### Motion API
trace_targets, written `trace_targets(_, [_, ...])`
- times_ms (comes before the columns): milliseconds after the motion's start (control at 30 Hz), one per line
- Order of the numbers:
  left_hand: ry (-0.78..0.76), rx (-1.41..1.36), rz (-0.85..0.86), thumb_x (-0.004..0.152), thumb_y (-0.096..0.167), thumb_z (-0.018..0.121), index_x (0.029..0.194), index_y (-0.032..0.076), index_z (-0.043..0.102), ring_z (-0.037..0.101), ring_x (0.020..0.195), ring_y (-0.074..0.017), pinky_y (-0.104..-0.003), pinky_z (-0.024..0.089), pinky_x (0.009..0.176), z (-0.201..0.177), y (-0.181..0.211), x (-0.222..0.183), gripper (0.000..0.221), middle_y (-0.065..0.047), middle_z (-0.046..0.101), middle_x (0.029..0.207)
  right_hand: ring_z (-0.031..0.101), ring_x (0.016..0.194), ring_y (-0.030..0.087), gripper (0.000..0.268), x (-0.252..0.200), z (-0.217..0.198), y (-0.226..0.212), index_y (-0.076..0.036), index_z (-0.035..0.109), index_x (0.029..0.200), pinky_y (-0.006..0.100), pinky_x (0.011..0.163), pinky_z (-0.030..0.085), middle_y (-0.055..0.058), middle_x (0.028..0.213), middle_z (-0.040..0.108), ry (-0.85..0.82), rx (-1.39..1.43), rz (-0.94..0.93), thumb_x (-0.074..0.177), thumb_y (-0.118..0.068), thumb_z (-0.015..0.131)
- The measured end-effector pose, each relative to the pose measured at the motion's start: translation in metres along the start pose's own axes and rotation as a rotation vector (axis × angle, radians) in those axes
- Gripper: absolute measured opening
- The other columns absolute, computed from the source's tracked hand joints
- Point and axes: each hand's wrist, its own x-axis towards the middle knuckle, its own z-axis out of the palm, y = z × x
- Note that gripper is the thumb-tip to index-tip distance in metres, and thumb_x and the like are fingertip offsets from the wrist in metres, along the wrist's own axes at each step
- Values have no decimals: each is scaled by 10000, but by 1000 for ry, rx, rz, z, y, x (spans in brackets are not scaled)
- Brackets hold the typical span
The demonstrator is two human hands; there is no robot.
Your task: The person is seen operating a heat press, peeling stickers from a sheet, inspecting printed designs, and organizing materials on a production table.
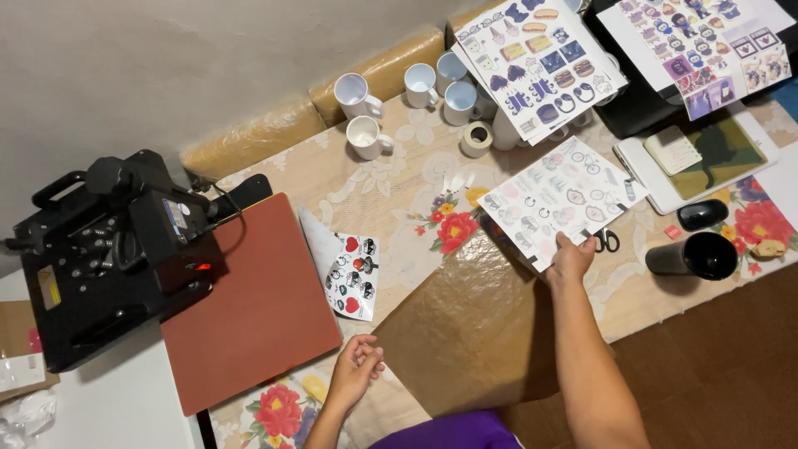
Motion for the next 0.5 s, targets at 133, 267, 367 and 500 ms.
trace_targets(133, [7,17,-11,1052,167,751,1305,82,731,743,770,-182,-312,527,667,1,-3,-2,268,-75,749,871,822,1108,257,463,3,17,2,-180,620,1342,448,880,744,96,1332,808,0,59,50,985,100,717])
trace_targets(267, [9,25,-17,1047,200,761,1305,95,735,767,792,-180,-306,523,649,0,-12,-2,279,-64,763,884,831,1087,260,466,13,31,0,-190,596,1358,450,897,749,89,1332,811,33,4,93,997,80,711])
trace_targets(367, [12,-5,-6,1045,157,761,1301,70,720,775,787,-189,-312,550,662,1,-22,0,273,-90,765,878,836,1149,283,795,26,37,8,-198,449,1665,444,900,758,121,1496,755,73,-43,114,979,30,781])
trace_targets(500, [19,6,-23,1041,149,754,1307,69,728,776,808,-194,-314,555,674,3,-23,-1,278,-79,768,876,792,1203,265,563,2,44,-15,-124,536,1494,414,975,685,135,1443,755,-18,-292,128,1004,-139,813])
